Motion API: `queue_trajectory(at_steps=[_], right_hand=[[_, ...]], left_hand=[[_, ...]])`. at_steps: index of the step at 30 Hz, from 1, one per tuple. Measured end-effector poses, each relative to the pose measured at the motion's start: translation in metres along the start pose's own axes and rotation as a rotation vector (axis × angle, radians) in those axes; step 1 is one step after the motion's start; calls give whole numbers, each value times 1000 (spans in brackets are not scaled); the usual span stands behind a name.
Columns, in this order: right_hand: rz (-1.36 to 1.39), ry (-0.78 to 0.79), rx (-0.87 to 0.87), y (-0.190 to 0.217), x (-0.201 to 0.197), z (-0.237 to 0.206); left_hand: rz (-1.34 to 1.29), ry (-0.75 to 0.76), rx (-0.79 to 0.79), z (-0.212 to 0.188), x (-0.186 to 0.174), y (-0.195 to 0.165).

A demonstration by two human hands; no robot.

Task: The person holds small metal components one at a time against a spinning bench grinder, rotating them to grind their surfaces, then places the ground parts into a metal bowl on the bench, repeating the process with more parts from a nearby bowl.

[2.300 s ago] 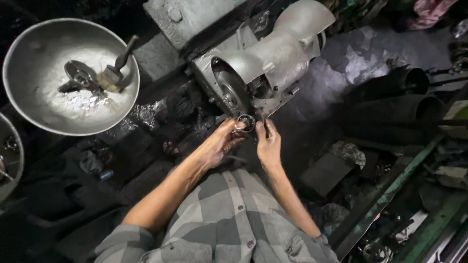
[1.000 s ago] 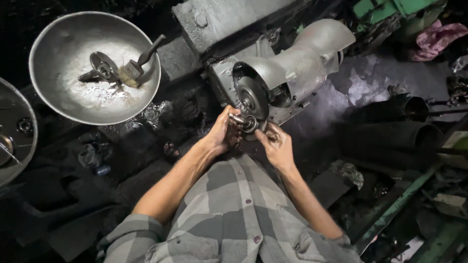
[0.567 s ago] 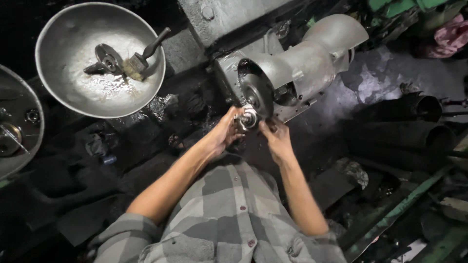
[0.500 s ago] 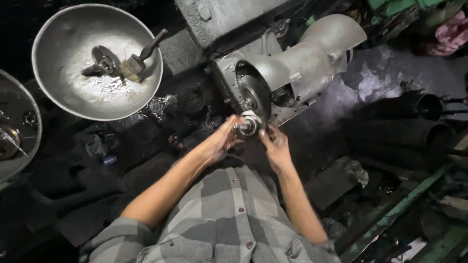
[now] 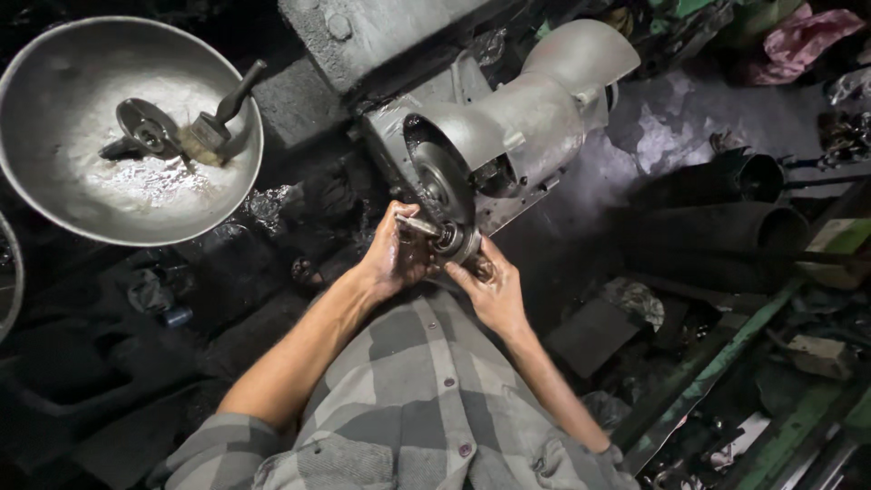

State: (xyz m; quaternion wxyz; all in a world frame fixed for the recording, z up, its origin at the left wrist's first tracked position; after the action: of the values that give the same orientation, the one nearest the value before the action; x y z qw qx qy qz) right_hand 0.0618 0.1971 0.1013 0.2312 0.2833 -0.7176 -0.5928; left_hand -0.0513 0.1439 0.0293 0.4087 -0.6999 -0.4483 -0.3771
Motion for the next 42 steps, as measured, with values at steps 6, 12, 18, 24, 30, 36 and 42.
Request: queue_trajectory(at_steps=[6,12,18,24,30,36,42], right_hand=[[-41,97,82,-2,-6,22],[124,120,212,-24,-15,49],[311,43,274,-54,-30,54],[313,-206,306,-81,-59,-7],[3,-265,-64,-62,-61,-20],[1,-234,-11,-70,-57,-4],[-60,-214,-27,-87,-45,20]], left_hand=[[18,-71,16,-4,3,-9],[66,-76,68,-9,1,-9],[305,-261,53,-16,-12,7],[345,-141,-13,-10,1,24],[394,-75,47,5,6,24],[401,-124,-13,-1,-13,33],[337,-166,8,-2,-30,25]])
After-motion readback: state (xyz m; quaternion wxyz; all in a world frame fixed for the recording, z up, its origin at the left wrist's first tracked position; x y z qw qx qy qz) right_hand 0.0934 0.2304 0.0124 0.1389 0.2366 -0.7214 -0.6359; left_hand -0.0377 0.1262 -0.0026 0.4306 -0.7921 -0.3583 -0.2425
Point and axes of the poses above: each hand's wrist, its own z-axis towards the middle knuckle, its own x-axis out of the palm, y = z × x, the point moved 8 cm from there along z, towards the middle knuckle, and after that the axes turned 5 degrees about z, right-handed, at the moved point
